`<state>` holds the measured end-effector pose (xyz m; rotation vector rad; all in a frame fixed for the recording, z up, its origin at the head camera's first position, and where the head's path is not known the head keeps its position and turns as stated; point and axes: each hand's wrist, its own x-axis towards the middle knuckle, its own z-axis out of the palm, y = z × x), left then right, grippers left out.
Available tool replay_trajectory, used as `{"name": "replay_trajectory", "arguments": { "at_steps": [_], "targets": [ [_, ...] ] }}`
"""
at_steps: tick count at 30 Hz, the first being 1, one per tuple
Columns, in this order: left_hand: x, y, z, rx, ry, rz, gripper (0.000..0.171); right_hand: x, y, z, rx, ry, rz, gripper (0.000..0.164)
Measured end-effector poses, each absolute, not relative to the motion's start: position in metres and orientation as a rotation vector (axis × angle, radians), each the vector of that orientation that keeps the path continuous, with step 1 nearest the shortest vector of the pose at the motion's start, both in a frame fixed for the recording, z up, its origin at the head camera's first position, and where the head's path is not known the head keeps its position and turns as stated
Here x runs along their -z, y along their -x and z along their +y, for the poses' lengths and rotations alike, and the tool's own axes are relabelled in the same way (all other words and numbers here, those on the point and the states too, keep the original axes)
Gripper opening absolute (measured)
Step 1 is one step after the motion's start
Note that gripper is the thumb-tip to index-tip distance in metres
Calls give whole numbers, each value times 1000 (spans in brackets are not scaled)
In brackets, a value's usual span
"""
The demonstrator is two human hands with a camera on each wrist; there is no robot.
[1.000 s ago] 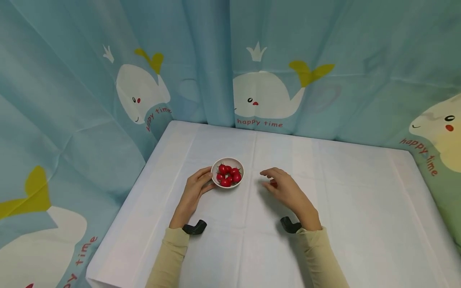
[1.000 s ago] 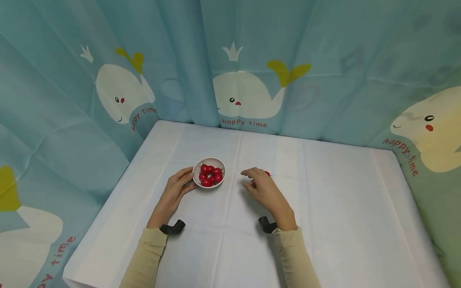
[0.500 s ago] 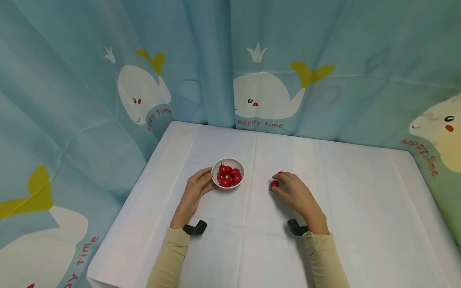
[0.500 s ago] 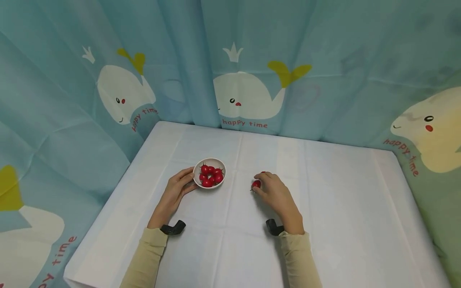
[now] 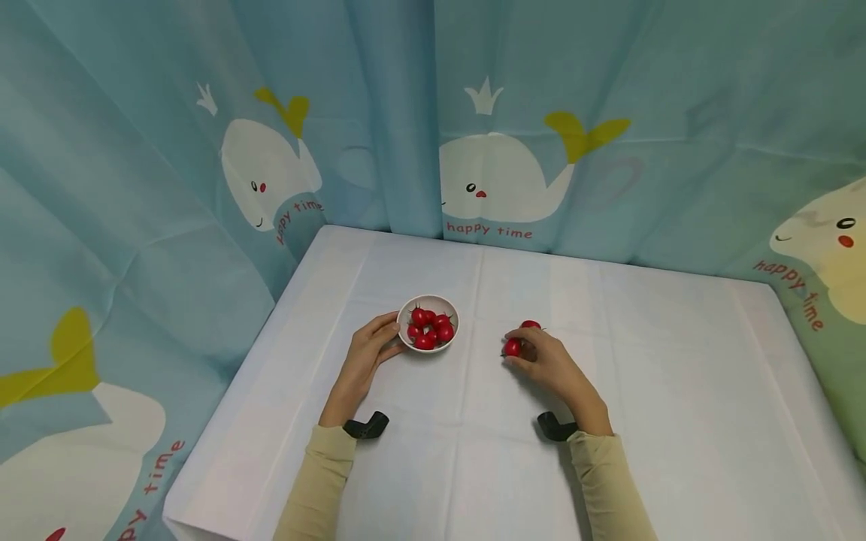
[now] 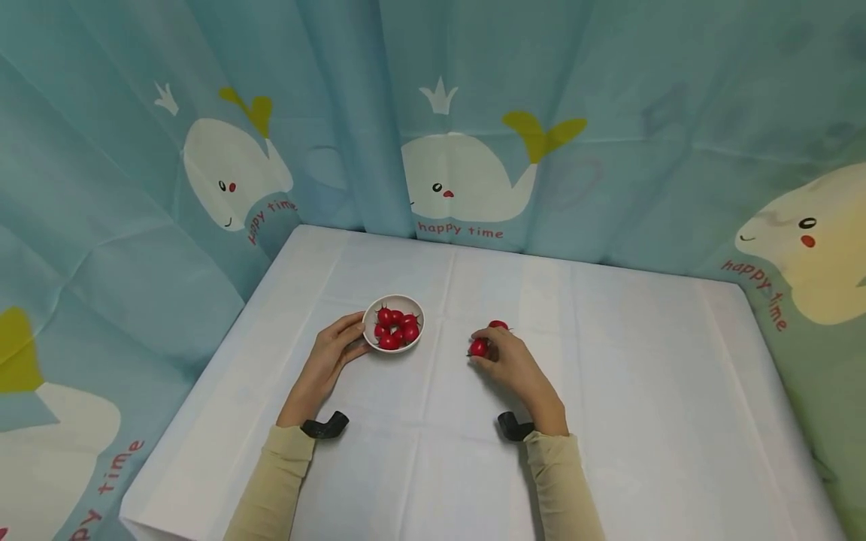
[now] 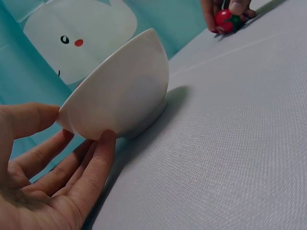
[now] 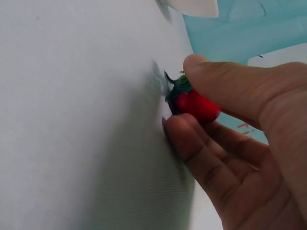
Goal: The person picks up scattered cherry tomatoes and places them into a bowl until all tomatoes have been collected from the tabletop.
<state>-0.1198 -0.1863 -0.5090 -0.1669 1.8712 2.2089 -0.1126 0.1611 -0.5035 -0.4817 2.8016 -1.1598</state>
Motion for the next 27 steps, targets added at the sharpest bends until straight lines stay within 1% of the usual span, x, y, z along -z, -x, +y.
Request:
{"name": "replay_trajectory", "arguments": {
  "at_steps": [12, 27],
  "targets": [
    [508, 119, -188, -2220, 167, 1859, 47, 507, 113, 163, 1287, 386, 2697, 34],
    [509, 122, -186, -2224, 211, 1861, 41, 508, 114, 160, 1379, 344, 2612, 34]
  ]
}}
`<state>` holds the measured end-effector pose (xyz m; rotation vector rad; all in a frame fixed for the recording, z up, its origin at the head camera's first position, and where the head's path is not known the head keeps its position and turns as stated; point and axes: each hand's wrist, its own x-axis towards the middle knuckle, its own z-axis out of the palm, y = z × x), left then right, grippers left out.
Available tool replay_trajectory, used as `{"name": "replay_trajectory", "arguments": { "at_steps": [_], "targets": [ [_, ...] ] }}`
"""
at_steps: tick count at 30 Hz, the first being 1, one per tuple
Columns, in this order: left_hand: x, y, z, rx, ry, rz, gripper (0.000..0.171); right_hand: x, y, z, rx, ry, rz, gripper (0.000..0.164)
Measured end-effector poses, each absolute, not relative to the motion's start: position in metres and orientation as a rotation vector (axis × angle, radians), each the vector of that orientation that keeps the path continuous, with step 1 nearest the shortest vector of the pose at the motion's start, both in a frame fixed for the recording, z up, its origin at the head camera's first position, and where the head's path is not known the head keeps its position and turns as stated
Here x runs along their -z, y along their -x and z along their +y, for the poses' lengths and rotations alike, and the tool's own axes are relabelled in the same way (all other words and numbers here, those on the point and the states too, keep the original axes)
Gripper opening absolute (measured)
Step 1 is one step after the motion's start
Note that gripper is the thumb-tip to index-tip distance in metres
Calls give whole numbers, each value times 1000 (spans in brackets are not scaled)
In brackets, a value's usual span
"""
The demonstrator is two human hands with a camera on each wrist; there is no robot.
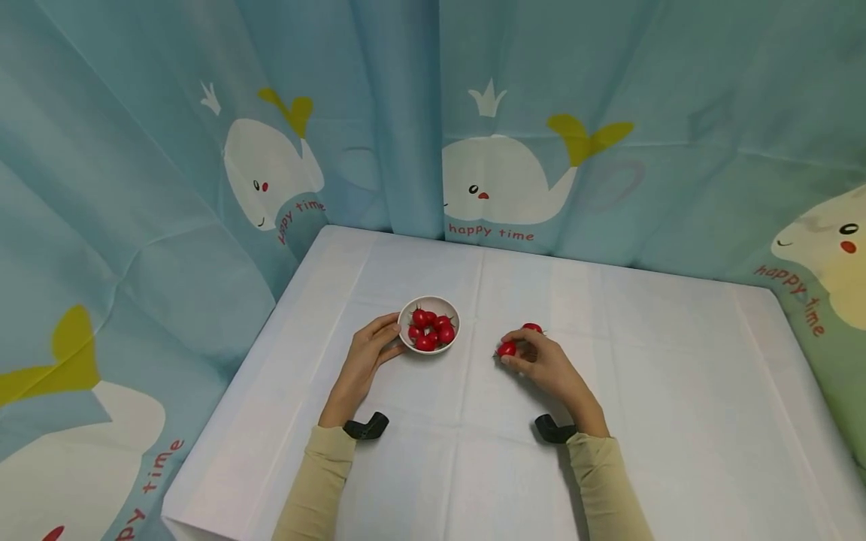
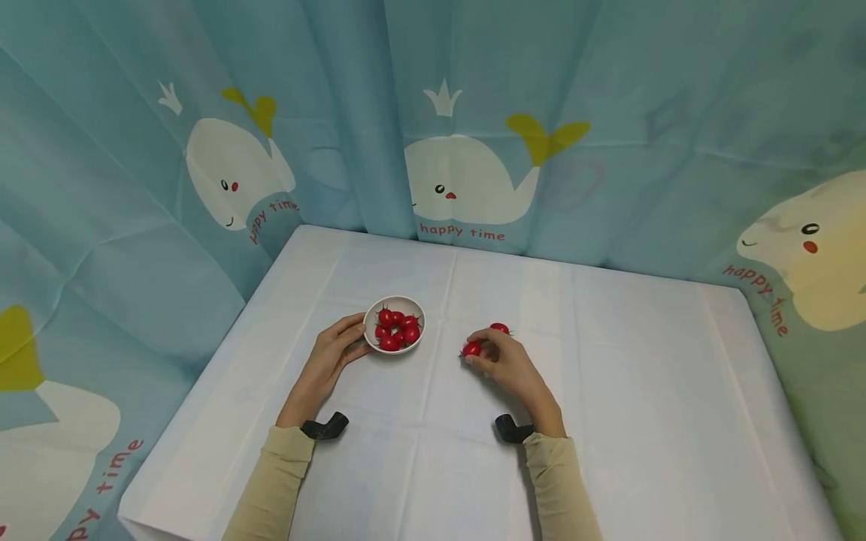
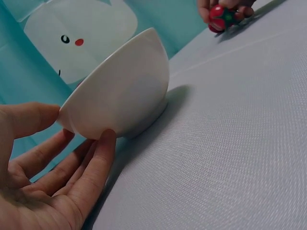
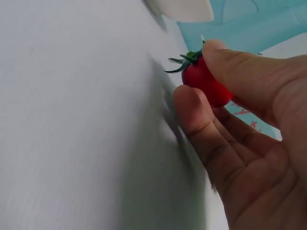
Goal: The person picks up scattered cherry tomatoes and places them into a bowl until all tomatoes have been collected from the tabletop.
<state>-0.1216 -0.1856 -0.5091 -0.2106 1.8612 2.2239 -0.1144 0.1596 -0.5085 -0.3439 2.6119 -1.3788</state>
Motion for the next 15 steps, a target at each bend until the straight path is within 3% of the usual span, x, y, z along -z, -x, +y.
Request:
{"name": "replay_trajectory", "arguments": {
  "at_steps": [15],
  "targets": [
    [508, 120, -185, -2212, 194, 1865, 43, 489, 127, 132, 1498, 425, 2502, 38]
  ]
}}
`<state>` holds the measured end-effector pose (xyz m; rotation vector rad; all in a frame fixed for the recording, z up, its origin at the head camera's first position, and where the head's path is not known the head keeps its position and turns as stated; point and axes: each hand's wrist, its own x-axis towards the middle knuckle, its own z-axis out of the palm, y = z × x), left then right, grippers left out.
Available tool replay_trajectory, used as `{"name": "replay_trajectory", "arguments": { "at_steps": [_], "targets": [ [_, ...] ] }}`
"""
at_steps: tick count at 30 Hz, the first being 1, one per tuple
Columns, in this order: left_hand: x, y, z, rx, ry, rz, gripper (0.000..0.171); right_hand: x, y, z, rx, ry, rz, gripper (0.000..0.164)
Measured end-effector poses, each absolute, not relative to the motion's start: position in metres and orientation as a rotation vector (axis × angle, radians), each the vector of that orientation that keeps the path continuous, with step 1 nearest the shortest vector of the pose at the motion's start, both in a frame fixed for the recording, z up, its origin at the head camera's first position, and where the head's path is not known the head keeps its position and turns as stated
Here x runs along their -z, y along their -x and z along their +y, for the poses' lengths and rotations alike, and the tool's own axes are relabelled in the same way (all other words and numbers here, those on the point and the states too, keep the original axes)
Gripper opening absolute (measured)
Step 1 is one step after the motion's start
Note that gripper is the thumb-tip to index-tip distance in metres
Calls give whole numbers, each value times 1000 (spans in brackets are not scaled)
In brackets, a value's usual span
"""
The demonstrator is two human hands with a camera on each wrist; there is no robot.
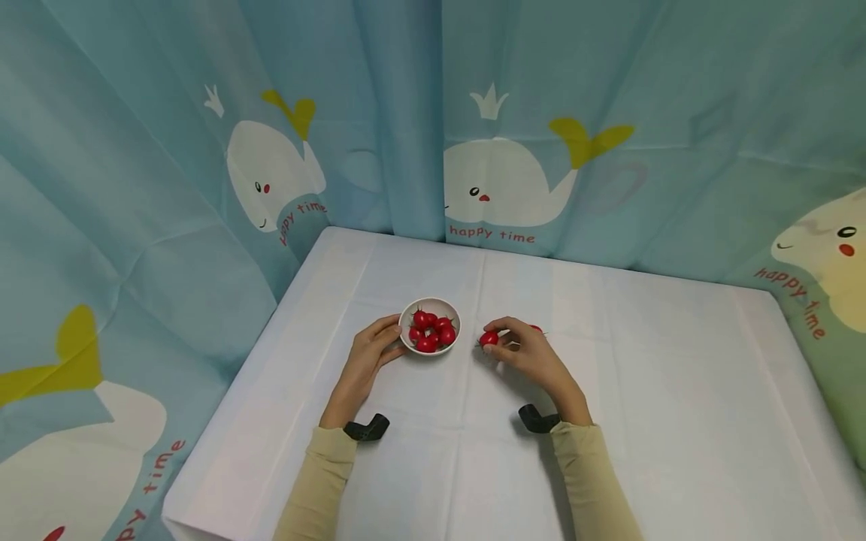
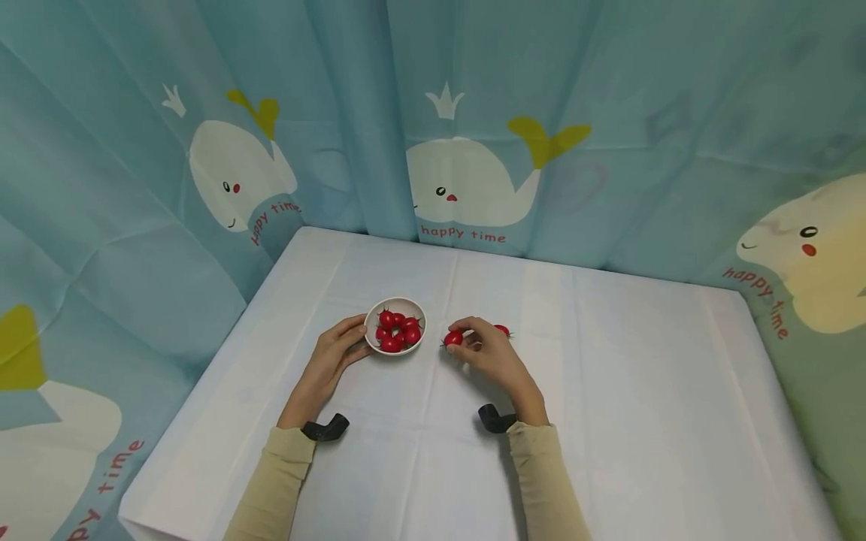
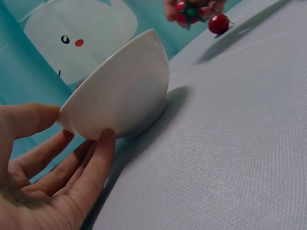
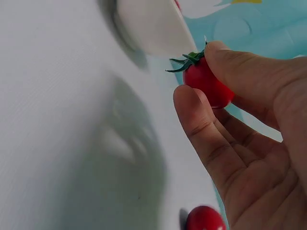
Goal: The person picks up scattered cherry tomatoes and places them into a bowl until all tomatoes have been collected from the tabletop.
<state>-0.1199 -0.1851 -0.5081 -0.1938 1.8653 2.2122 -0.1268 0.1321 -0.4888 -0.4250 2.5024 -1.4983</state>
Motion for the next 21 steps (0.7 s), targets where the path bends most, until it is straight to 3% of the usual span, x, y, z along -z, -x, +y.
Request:
{"name": "replay_trajectory", "arguments": {
  "at_steps": [21],
  "targets": [
    [509, 122, -185, -2211, 194, 1863, 46, 465, 155, 93, 1495, 553, 2474, 36]
  ]
}}
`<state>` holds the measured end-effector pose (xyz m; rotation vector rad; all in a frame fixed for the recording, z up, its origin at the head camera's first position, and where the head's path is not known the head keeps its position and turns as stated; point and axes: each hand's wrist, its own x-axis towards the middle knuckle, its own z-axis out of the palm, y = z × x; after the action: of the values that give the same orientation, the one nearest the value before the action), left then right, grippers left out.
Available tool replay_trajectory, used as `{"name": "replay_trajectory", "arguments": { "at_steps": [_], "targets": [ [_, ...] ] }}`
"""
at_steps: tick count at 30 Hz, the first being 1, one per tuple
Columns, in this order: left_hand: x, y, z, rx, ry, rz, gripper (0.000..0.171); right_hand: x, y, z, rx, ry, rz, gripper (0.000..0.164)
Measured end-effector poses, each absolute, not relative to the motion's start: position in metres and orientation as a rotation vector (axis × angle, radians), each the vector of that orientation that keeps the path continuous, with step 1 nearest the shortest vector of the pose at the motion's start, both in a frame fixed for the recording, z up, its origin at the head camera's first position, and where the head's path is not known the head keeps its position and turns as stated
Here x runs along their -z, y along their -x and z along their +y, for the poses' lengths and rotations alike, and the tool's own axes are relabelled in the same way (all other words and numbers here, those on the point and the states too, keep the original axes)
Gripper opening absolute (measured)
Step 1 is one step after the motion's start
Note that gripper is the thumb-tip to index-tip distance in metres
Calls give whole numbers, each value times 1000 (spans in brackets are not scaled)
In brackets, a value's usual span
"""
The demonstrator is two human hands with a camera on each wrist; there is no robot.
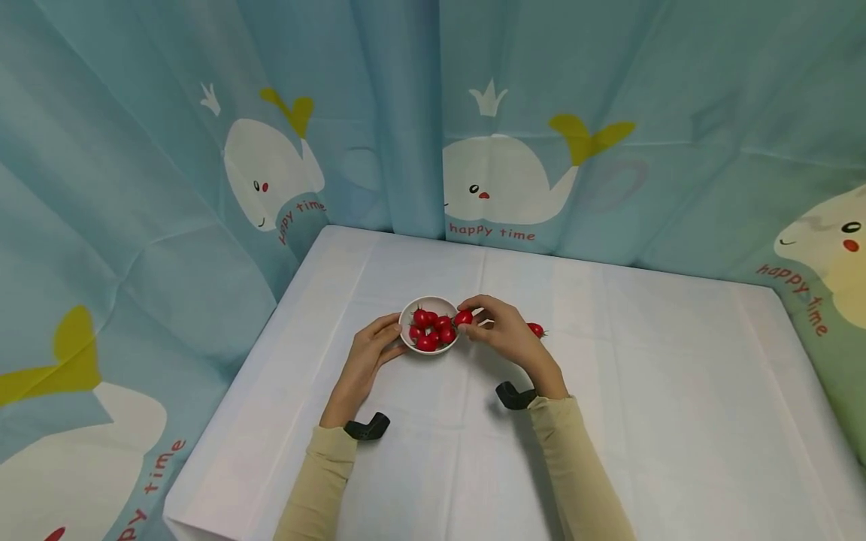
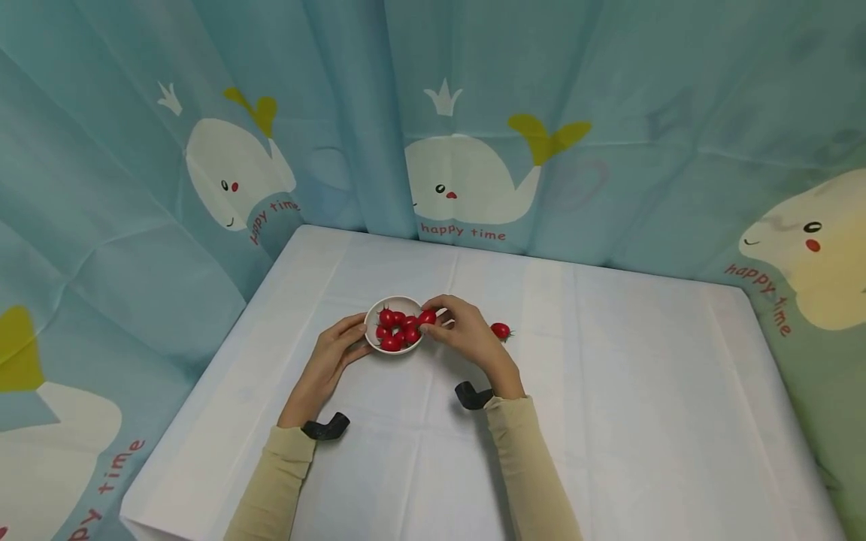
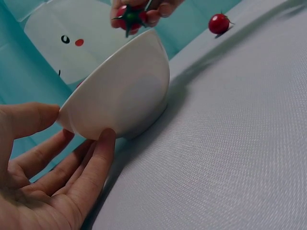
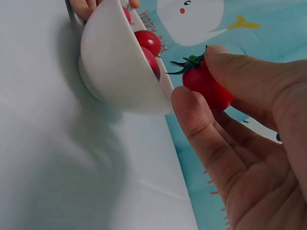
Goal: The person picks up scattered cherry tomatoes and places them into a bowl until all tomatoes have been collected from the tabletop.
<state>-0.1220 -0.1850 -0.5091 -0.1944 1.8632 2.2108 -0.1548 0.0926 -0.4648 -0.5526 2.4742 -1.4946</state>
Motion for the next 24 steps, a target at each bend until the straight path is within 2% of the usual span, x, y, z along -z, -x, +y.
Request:
{"name": "replay_trajectory", "arguments": {
  "at_steps": [24],
  "targets": [
    [509, 122, -186, -2230, 167, 1840, 42, 458, 171, 44, 1213, 702, 2492, 29]
  ]
}}
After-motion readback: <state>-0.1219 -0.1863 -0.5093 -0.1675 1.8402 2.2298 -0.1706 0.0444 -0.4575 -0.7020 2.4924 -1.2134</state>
